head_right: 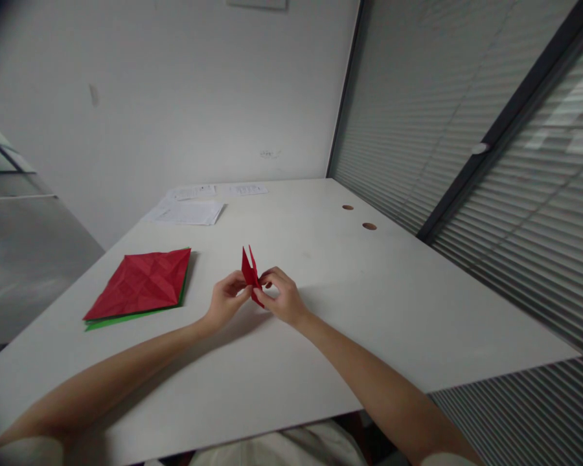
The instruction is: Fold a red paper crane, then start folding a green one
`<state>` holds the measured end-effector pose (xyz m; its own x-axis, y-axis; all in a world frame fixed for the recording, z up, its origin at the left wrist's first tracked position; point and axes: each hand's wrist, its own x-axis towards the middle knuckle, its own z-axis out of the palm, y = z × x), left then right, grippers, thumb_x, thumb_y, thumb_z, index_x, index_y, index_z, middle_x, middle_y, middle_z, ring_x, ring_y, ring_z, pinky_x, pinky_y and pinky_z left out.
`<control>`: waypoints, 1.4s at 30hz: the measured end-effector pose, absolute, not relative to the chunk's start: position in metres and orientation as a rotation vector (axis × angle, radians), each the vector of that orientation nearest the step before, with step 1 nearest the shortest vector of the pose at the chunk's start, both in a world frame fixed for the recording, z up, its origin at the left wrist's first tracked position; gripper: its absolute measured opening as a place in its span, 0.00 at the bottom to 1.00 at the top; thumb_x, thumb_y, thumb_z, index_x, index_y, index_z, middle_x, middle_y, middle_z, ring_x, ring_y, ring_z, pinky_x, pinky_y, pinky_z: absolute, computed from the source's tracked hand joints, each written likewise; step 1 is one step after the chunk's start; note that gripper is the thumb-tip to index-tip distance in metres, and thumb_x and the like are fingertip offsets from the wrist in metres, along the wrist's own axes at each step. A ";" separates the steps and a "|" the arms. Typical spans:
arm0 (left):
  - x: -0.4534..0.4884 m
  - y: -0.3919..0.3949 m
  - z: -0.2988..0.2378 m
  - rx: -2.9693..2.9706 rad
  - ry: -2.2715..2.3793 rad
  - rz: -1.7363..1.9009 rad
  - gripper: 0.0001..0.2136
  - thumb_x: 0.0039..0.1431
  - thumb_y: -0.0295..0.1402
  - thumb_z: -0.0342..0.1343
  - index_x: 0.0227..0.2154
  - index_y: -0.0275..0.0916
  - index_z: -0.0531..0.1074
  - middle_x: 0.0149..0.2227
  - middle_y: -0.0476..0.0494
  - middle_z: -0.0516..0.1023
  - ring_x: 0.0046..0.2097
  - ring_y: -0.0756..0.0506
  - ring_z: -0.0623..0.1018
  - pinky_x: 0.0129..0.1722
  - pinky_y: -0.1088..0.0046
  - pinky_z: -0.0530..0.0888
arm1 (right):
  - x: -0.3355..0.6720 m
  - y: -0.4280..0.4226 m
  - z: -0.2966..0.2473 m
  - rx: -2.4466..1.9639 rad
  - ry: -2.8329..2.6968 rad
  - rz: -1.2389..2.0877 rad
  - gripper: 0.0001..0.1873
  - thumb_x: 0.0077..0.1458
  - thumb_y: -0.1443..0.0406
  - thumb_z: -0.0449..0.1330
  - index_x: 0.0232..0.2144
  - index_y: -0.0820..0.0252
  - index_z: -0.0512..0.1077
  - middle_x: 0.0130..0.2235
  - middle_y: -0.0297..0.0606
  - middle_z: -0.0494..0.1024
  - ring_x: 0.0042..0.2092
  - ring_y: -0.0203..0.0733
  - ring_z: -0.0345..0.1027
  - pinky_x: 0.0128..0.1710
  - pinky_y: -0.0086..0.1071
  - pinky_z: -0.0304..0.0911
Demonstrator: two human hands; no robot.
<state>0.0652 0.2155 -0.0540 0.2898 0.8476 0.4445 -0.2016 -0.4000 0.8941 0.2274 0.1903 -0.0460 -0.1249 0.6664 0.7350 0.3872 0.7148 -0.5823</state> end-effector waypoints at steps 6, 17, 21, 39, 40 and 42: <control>0.068 0.219 -0.053 1.363 0.669 1.387 0.11 0.47 0.35 0.67 0.22 0.36 0.72 0.29 0.46 0.78 0.32 0.49 0.77 0.36 0.71 0.74 | 0.224 0.190 -0.050 -0.812 -1.595 0.602 0.07 0.54 0.63 0.63 0.37 0.56 0.73 0.37 0.38 0.75 0.37 0.39 0.70 0.38 0.34 0.69; 0.067 0.216 -0.051 1.370 0.688 1.257 0.11 0.49 0.38 0.66 0.30 0.36 0.76 0.32 0.44 0.79 0.34 0.48 0.77 0.37 0.70 0.74 | 0.224 0.197 -0.052 -0.903 -1.396 0.882 0.12 0.51 0.55 0.63 0.30 0.58 0.75 0.33 0.38 0.75 0.36 0.41 0.69 0.35 0.33 0.67; 0.067 0.215 -0.049 1.364 0.671 1.272 0.11 0.49 0.39 0.66 0.28 0.35 0.76 0.33 0.43 0.79 0.35 0.48 0.77 0.37 0.70 0.74 | 0.224 0.200 -0.055 -0.915 -1.300 1.001 0.12 0.48 0.56 0.65 0.27 0.59 0.75 0.31 0.36 0.76 0.35 0.39 0.69 0.37 0.33 0.65; 0.070 0.223 -0.050 1.171 0.774 1.260 0.17 0.40 0.36 0.70 0.28 0.36 0.69 0.24 0.51 0.75 0.26 0.52 0.75 0.29 0.76 0.71 | 0.225 0.206 -0.059 -1.006 -1.160 1.035 0.17 0.38 0.53 0.70 0.23 0.58 0.71 0.26 0.35 0.76 0.29 0.38 0.68 0.31 0.33 0.66; 0.069 0.223 -0.049 1.157 0.760 1.256 0.18 0.40 0.36 0.70 0.31 0.37 0.68 0.24 0.52 0.75 0.26 0.52 0.75 0.29 0.76 0.72 | 0.225 0.206 -0.059 -1.006 -1.155 1.014 0.18 0.38 0.53 0.70 0.24 0.58 0.70 0.26 0.34 0.75 0.28 0.38 0.68 0.30 0.33 0.66; 0.068 0.225 -0.049 1.146 0.743 1.229 0.22 0.40 0.36 0.71 0.38 0.37 0.68 0.24 0.52 0.76 0.27 0.51 0.76 0.30 0.75 0.72 | 0.224 0.206 -0.058 -0.990 -1.125 0.991 0.20 0.36 0.54 0.71 0.25 0.57 0.68 0.26 0.32 0.74 0.28 0.37 0.68 0.30 0.31 0.67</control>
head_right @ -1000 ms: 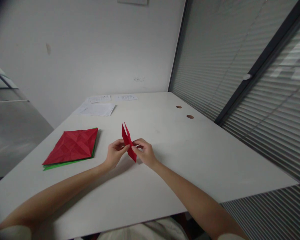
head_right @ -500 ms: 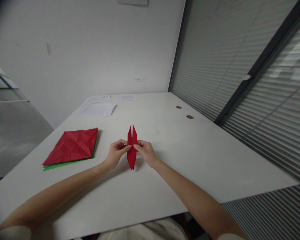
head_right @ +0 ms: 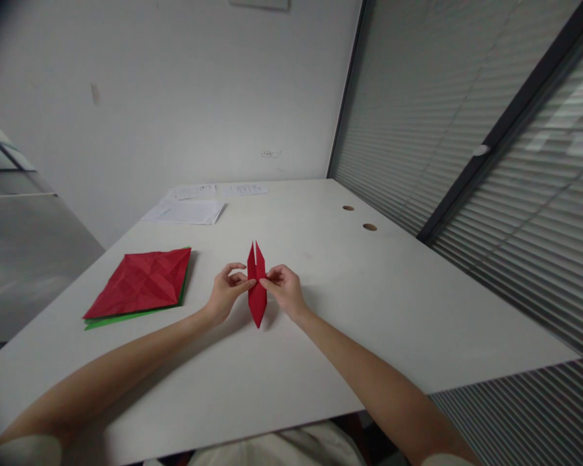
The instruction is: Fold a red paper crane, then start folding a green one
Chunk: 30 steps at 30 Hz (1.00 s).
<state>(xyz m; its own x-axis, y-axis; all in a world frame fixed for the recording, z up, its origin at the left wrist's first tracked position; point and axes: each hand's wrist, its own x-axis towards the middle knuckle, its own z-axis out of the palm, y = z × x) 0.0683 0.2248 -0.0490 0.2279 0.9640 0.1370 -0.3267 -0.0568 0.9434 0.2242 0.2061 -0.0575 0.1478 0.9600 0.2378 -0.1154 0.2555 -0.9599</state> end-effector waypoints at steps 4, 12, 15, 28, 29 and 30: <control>0.067 0.227 -0.052 1.183 0.726 1.126 0.20 0.42 0.38 0.70 0.37 0.34 0.73 0.26 0.48 0.78 0.28 0.50 0.77 0.32 0.74 0.73 | 0.225 0.205 -0.054 -0.962 -1.079 1.057 0.22 0.37 0.57 0.71 0.32 0.55 0.66 0.24 0.28 0.74 0.27 0.36 0.69 0.30 0.31 0.67; 0.067 0.227 -0.060 1.235 0.713 0.969 0.18 0.47 0.44 0.66 0.33 0.32 0.79 0.33 0.40 0.81 0.32 0.46 0.77 0.35 0.69 0.74 | 0.226 0.208 -0.056 -0.994 -1.050 1.133 0.19 0.36 0.58 0.71 0.32 0.59 0.75 0.24 0.33 0.77 0.27 0.37 0.70 0.30 0.33 0.69; 0.066 0.225 -0.056 1.231 0.723 0.985 0.18 0.47 0.44 0.66 0.33 0.32 0.79 0.33 0.40 0.81 0.31 0.47 0.77 0.34 0.70 0.74 | 0.226 0.210 -0.059 -1.011 -1.055 1.131 0.17 0.35 0.58 0.71 0.28 0.60 0.76 0.26 0.35 0.78 0.27 0.38 0.70 0.31 0.34 0.69; 0.062 0.229 -0.055 1.653 0.828 1.045 0.20 0.57 0.48 0.55 0.25 0.33 0.77 0.22 0.46 0.75 0.25 0.50 0.69 0.26 0.75 0.65 | 0.225 0.207 -0.064 -1.053 -1.321 0.984 0.19 0.45 0.51 0.66 0.19 0.58 0.67 0.20 0.29 0.68 0.23 0.34 0.61 0.24 0.30 0.58; 0.062 0.230 -0.056 1.674 0.840 1.045 0.21 0.57 0.48 0.55 0.24 0.33 0.77 0.21 0.47 0.73 0.24 0.50 0.68 0.25 0.75 0.64 | 0.226 0.207 -0.063 -1.059 -1.345 0.965 0.20 0.45 0.51 0.66 0.19 0.58 0.66 0.19 0.29 0.67 0.23 0.33 0.59 0.24 0.29 0.56; 0.062 0.230 -0.057 1.687 0.853 1.046 0.21 0.58 0.48 0.54 0.23 0.34 0.76 0.20 0.48 0.72 0.24 0.51 0.67 0.25 0.75 0.63 | 0.226 0.207 -0.062 -1.061 -1.361 0.960 0.20 0.45 0.51 0.65 0.19 0.58 0.65 0.19 0.28 0.66 0.22 0.33 0.58 0.23 0.29 0.54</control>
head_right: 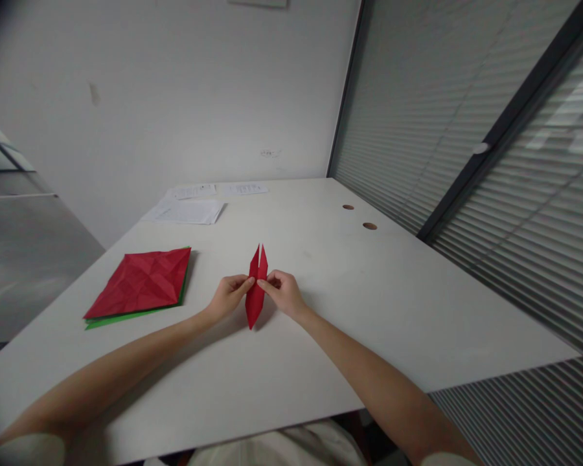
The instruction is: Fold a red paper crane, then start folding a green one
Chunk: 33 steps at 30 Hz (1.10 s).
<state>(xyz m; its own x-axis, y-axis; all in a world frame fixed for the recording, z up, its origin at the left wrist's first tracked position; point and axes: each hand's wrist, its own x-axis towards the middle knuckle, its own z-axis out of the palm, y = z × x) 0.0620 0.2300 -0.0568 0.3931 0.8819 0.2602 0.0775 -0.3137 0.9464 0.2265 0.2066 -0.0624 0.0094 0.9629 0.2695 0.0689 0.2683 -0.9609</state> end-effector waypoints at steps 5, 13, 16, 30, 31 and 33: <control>0.061 0.231 -0.057 1.669 0.858 1.014 0.19 0.54 0.48 0.58 0.23 0.33 0.75 0.21 0.47 0.73 0.24 0.50 0.68 0.24 0.75 0.63 | 0.229 0.209 -0.060 -1.058 -1.340 1.044 0.22 0.43 0.48 0.65 0.19 0.58 0.64 0.18 0.27 0.64 0.22 0.32 0.54 0.23 0.28 0.50; 0.057 0.231 -0.054 1.630 0.688 0.935 0.22 0.57 0.48 0.56 0.27 0.30 0.79 0.25 0.42 0.79 0.27 0.48 0.73 0.29 0.74 0.67 | 0.226 0.207 -0.061 -1.041 -1.383 1.182 0.25 0.46 0.44 0.61 0.22 0.60 0.65 0.21 0.29 0.64 0.23 0.32 0.54 0.24 0.29 0.51; 0.058 0.229 -0.053 1.569 0.680 0.939 0.22 0.55 0.49 0.58 0.27 0.30 0.79 0.26 0.41 0.79 0.27 0.48 0.73 0.29 0.73 0.68 | 0.227 0.205 -0.059 -1.071 -1.484 1.143 0.27 0.49 0.42 0.57 0.18 0.59 0.62 0.19 0.28 0.59 0.23 0.31 0.51 0.23 0.29 0.47; 0.063 0.226 -0.050 1.301 0.610 0.927 0.17 0.49 0.45 0.65 0.23 0.34 0.71 0.25 0.44 0.78 0.28 0.47 0.76 0.31 0.72 0.70 | 0.233 0.205 -0.055 -1.048 -1.567 1.161 0.29 0.49 0.42 0.57 0.17 0.60 0.63 0.19 0.29 0.59 0.24 0.32 0.51 0.24 0.29 0.46; 0.064 0.225 -0.050 1.286 0.603 0.923 0.18 0.49 0.45 0.65 0.23 0.34 0.70 0.25 0.44 0.78 0.29 0.46 0.77 0.31 0.71 0.70 | 0.234 0.205 -0.055 -1.048 -1.565 1.163 0.29 0.49 0.42 0.57 0.17 0.60 0.64 0.19 0.29 0.59 0.24 0.32 0.51 0.24 0.30 0.46; 0.065 0.225 -0.051 1.282 0.594 0.915 0.18 0.50 0.46 0.64 0.23 0.35 0.69 0.25 0.44 0.77 0.30 0.46 0.77 0.31 0.72 0.69 | 0.235 0.205 -0.054 -1.052 -1.568 1.156 0.28 0.49 0.42 0.57 0.17 0.60 0.63 0.19 0.29 0.60 0.24 0.32 0.51 0.24 0.30 0.47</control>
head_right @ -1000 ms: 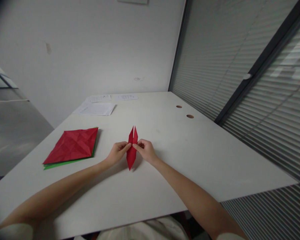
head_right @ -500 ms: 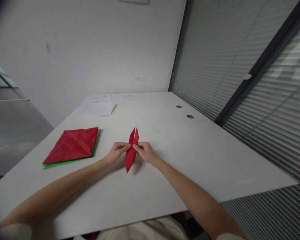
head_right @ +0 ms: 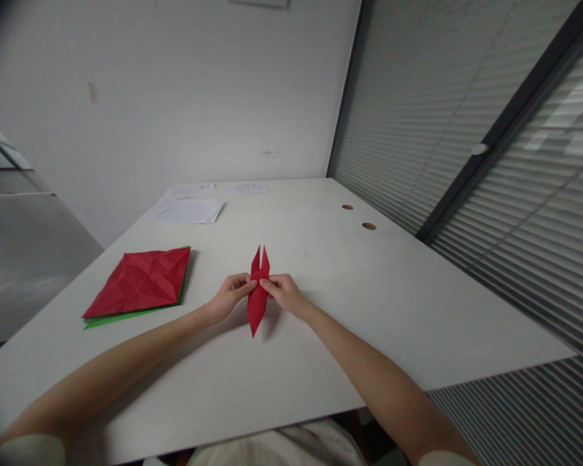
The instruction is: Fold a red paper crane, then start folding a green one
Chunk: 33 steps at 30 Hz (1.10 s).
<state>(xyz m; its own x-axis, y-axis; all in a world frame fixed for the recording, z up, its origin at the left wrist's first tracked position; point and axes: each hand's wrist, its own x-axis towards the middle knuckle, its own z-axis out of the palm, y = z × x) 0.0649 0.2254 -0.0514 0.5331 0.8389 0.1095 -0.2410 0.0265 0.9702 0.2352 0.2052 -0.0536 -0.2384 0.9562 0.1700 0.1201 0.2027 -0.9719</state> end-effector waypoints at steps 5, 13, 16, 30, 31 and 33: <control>0.063 0.230 -0.057 1.370 0.608 0.922 0.21 0.49 0.49 0.64 0.21 0.34 0.67 0.21 0.49 0.72 0.26 0.50 0.71 0.28 0.75 0.64 | 0.237 0.207 -0.052 -1.089 -1.625 1.142 0.27 0.50 0.44 0.57 0.15 0.60 0.62 0.18 0.29 0.58 0.23 0.32 0.50 0.25 0.30 0.45; 0.062 0.228 -0.066 1.388 0.648 0.911 0.21 0.49 0.49 0.64 0.21 0.34 0.67 0.21 0.49 0.71 0.25 0.51 0.69 0.28 0.74 0.63 | 0.243 0.211 -0.059 -1.120 -1.642 1.210 0.25 0.49 0.47 0.58 0.16 0.61 0.65 0.18 0.28 0.60 0.23 0.31 0.51 0.24 0.29 0.46; 0.062 0.227 -0.070 1.421 0.652 0.892 0.21 0.49 0.49 0.63 0.22 0.34 0.68 0.22 0.48 0.72 0.26 0.51 0.69 0.29 0.74 0.63 | 0.243 0.212 -0.065 -1.099 -1.620 1.289 0.23 0.48 0.48 0.60 0.19 0.63 0.69 0.19 0.31 0.66 0.24 0.32 0.55 0.25 0.29 0.50; 0.054 0.243 -0.069 1.642 0.663 0.814 0.21 0.52 0.51 0.60 0.22 0.35 0.67 0.22 0.50 0.69 0.26 0.51 0.67 0.28 0.74 0.62 | 0.249 0.213 -0.063 -1.024 -1.709 1.275 0.25 0.49 0.47 0.61 0.24 0.66 0.75 0.24 0.34 0.75 0.27 0.36 0.64 0.29 0.31 0.58; 0.055 0.244 -0.068 1.628 0.647 0.816 0.21 0.51 0.51 0.60 0.22 0.35 0.66 0.22 0.50 0.69 0.26 0.51 0.67 0.28 0.75 0.62 | 0.250 0.214 -0.063 -1.018 -1.710 1.275 0.25 0.49 0.47 0.61 0.25 0.66 0.76 0.25 0.35 0.75 0.27 0.36 0.65 0.30 0.31 0.59; 0.056 0.242 -0.066 1.589 0.614 0.820 0.22 0.51 0.51 0.61 0.22 0.35 0.66 0.22 0.51 0.69 0.26 0.52 0.67 0.28 0.75 0.62 | 0.251 0.215 -0.062 -1.005 -1.716 1.275 0.24 0.49 0.48 0.61 0.26 0.66 0.76 0.26 0.36 0.77 0.28 0.38 0.67 0.31 0.32 0.61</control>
<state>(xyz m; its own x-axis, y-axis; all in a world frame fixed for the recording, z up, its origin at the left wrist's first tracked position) 0.0564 0.2424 -0.0664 0.6142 0.7705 0.1705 -0.0527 -0.1756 0.9831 0.2509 0.2153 -0.0624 -0.4019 0.9081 0.1175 0.1494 0.1916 -0.9700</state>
